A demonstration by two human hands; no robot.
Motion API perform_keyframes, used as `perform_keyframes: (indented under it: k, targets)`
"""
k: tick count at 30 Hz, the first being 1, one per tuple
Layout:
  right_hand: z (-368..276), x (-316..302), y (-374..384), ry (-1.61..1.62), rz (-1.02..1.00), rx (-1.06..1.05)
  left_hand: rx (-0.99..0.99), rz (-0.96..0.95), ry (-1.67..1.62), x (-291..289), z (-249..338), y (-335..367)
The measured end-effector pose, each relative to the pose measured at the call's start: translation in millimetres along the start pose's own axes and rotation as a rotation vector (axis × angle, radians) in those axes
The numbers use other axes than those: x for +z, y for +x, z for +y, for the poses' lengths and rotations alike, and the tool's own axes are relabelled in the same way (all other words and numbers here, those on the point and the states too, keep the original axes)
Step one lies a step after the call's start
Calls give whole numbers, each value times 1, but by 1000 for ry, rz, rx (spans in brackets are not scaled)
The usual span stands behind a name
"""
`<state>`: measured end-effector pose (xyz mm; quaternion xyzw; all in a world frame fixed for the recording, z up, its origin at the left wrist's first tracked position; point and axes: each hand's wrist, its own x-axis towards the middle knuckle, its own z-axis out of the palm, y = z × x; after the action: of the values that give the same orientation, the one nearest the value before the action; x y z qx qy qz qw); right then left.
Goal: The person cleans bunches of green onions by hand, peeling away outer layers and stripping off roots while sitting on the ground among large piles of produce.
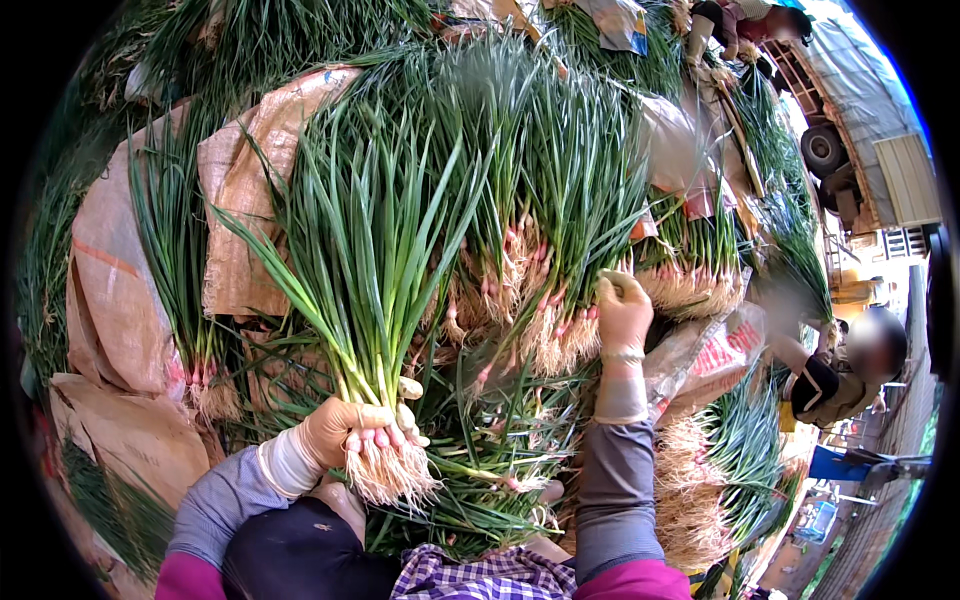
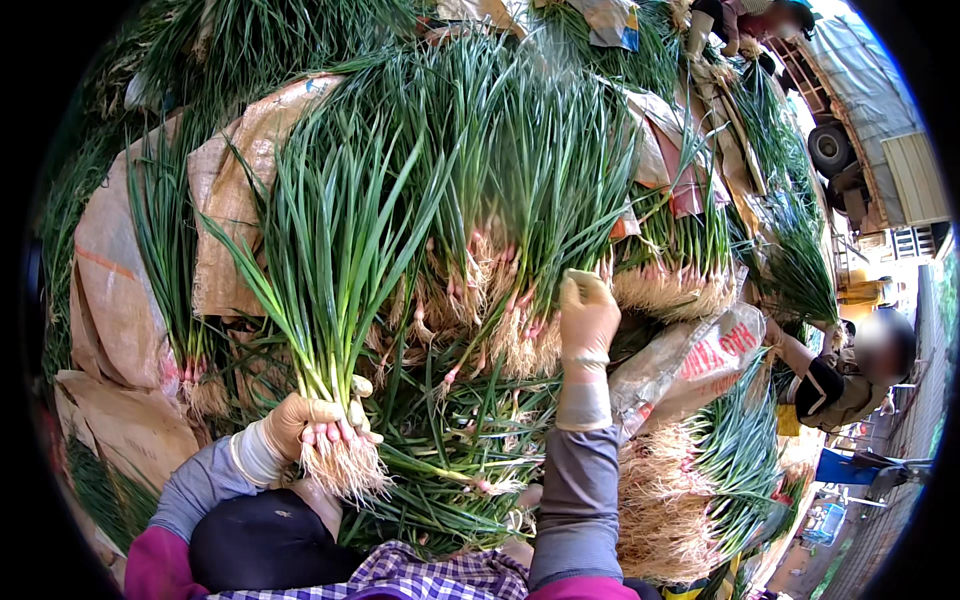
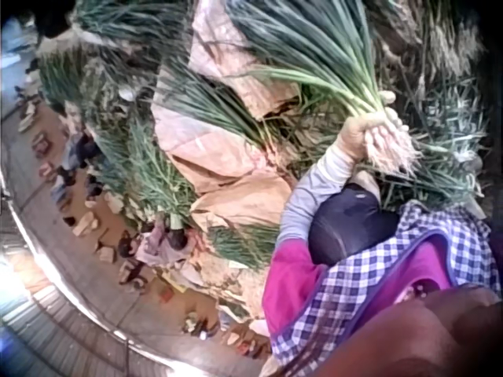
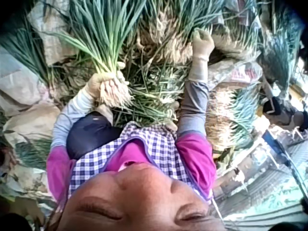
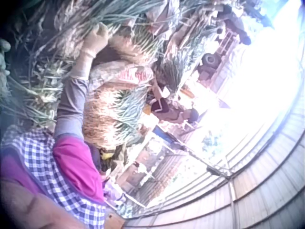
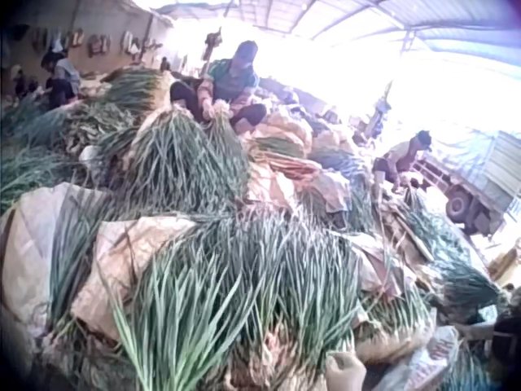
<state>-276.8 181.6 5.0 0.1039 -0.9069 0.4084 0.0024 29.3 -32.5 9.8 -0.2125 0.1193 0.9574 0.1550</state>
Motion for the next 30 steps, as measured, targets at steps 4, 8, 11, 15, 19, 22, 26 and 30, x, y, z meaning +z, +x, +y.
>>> perform_keyframes:
  k: [4,8,11,15,19,22,26,30]
  targets:
    - [-9,19,19,-359,-34,122,8,0,-11,4,-1,3]
    - [-3,40,28,-514,-150,94,25,-16,-28,7,1,1]
    - [-21,-8,43,261,-32,219,44,-32,1,6,1,-1]
    - [-33,-34,16,-4,-420,278,31,12,36,-4,-1,0]
    - [-46,-23,-60,335,-540,316,9,54,90,-5,-16,7]
    - [-55,-5,-116,340,-582,331,-81,35,272,0,-22,19]
    - [-89,24,-174,-217,-610,-157,-177,144,403,4,-18,18]
    - [-67,51,-176,234,-422,-156,-54,114,192,11,-17,15]
